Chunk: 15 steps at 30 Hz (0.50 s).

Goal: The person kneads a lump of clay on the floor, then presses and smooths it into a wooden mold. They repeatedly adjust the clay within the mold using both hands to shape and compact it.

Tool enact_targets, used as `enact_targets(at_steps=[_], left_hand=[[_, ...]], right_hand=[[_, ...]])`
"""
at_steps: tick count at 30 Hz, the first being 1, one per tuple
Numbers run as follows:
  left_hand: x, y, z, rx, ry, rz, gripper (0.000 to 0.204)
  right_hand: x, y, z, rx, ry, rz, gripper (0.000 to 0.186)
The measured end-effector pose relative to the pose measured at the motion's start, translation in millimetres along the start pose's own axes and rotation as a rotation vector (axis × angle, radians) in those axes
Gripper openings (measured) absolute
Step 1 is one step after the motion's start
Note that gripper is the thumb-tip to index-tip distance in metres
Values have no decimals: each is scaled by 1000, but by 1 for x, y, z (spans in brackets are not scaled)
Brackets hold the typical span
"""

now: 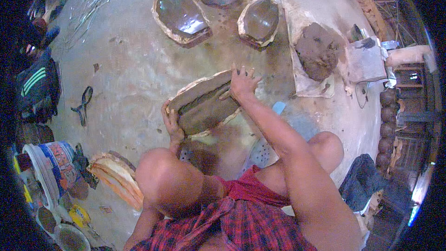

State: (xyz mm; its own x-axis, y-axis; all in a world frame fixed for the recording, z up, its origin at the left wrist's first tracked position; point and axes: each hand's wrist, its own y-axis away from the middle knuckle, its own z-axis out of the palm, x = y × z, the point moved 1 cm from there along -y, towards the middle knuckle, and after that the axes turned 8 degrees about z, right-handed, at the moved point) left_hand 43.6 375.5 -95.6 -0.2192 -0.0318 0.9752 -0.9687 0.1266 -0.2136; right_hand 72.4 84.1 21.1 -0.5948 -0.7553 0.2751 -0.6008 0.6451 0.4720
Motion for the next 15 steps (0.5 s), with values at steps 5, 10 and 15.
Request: enact_targets(at_steps=[5, 10, 15], left_hand=[[-3, -4, 3, 93, 577, -306, 81], [14, 3, 3, 191, 454, -214, 50], [28, -3, 5, 192, 566, -246, 54]], right_hand=[[-6, 12, -18, 13, 37, -43, 161], [-15, 11, -1, 66, -16, -145, 166], [-26, 17, 3, 184, -25, -140, 169]])
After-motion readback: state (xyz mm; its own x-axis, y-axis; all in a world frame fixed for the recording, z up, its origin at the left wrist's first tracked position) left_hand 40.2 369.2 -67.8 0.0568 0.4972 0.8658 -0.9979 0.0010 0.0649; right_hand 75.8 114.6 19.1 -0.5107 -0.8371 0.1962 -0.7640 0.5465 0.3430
